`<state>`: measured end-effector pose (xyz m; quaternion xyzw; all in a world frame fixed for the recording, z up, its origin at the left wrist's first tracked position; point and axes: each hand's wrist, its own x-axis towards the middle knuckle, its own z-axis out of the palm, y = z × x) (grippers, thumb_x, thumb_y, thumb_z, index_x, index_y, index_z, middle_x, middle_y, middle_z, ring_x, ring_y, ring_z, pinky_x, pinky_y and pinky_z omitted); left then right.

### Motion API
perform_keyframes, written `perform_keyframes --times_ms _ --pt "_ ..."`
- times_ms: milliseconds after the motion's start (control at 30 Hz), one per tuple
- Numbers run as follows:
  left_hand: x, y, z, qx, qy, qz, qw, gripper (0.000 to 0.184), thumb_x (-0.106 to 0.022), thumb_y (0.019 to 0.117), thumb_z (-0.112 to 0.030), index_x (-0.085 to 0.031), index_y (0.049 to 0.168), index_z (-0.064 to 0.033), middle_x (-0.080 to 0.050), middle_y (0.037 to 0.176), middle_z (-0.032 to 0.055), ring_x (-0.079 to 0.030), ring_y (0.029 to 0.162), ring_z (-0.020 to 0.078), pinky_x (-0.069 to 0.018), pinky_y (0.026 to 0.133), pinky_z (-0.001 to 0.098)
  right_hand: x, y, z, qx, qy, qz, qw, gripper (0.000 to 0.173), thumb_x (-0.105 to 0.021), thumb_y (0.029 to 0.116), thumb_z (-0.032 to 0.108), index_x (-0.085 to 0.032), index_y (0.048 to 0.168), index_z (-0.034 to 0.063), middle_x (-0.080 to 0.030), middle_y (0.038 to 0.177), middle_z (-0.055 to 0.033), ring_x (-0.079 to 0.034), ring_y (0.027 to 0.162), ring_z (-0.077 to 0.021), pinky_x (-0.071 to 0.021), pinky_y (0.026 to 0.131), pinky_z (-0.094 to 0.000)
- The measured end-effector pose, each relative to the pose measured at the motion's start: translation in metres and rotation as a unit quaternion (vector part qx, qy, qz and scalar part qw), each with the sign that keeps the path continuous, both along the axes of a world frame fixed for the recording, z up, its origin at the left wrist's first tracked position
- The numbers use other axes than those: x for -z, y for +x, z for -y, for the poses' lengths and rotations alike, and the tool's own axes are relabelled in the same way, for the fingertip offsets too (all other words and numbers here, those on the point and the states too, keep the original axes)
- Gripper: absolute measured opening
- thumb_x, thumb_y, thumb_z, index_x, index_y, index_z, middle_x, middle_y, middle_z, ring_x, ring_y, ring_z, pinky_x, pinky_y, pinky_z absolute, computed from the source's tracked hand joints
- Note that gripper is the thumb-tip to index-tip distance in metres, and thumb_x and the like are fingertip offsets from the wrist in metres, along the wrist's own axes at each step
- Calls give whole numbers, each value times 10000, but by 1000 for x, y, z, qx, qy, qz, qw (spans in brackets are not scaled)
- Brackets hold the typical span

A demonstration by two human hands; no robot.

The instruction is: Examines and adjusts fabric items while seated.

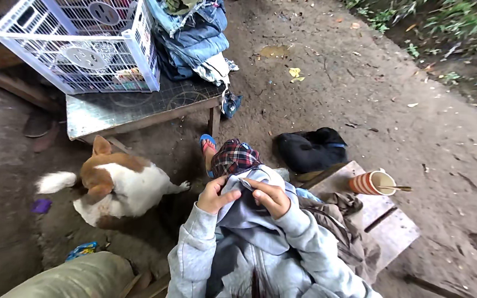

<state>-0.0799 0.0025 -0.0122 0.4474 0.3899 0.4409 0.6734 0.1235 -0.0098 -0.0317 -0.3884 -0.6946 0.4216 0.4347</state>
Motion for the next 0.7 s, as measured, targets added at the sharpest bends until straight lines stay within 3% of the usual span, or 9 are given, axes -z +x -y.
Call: perform_keyframes --times_ms 100,233,300,367,400,467,533,633,700 --pt "-7 4 3 7 -37 -60 997 203 -690 810 -8 -687 1012 11 -734 879 -68 -687 830 -26 -577 821 205 -3 -1 -1 -21 -40 -29 999 509 -413 1075 317 -648 1282 -84 -691 806 -20 -525 625 50 -481 622 -150" --pt "-12 6 2 -7 -63 -48 997 151 -576 902 8 -702 889 -76 -718 771 -103 -673 723 -35 -573 728 189 -3 0 -2 39 -74 -57 995 531 -405 1072 328 -608 1301 -106 -622 730 77 -464 581 87 -427 563 -125" --pt "-14 6 0 -21 -64 -48 997 253 -499 959 -25 -695 828 -118 -696 722 -124 -651 673 -51 -557 679 169 -1 3 -4 97 -17 -7 995 509 -419 1069 312 -636 1281 -96 -658 784 12 -526 630 41 -475 622 -159" --pt "-15 9 -1 -47 -66 -60 995 336 -434 994 -57 -664 764 -139 -664 681 -136 -625 646 -64 -536 656 159 -6 4 0 99 45 71 992 493 -459 1063 331 -667 1277 -62 -755 1004 -136 -694 803 -103 -576 767 -284" --pt "-16 10 -2 -58 -67 -73 993 350 -409 1011 -69 -654 767 -125 -652 690 -133 -619 667 -65 -532 680 164 -10 2 3 88 63 111 988 489 -471 1058 346 -668 1301 -30 -757 1068 -163 -735 876 -173 -598 807 -351" --pt "-19 12 -2 -76 -69 -85 991 376 -369 1043 -82 -672 821 -71 -670 753 -108 -636 752 -58 -539 774 186 -13 -7 10 93 99 173 976 494 -502 1031 383 -677 1318 21 -739 908 -159 -696 677 -236 -579 602 -414" --pt "-23 15 -1 -93 -74 -84 989 395 -339 1055 -82 -682 863 -47 -693 786 -89 -652 801 -55 -544 822 192 -16 -14 13 111 122 217 962 480 -528 1011 390 -686 1327 65 -709 798 -134 -644 559 -243 -535 492 -406" --pt "-26 17 0 -104 -63 -87 989 395 -336 1055 -67 -686 878 -26 -701 806 -77 -653 836 -59 -534 855 190 -14 -16 12 140 151 228 952 427 -524 1016 374 -725 1291 117 -672 732 -111 -613 535 -228 -513 474 -377" --pt "-25 17 0 -100 -62 -88 989 396 -333 1055 -70 -686 883 -22 -698 804 -76 -650 829 -57 -534 850 193 -12 -11 8 147 147 208 956 415 -491 1041 360 -738 1270 118 -680 757 -116 -625 566 -223 -523 499 -375"
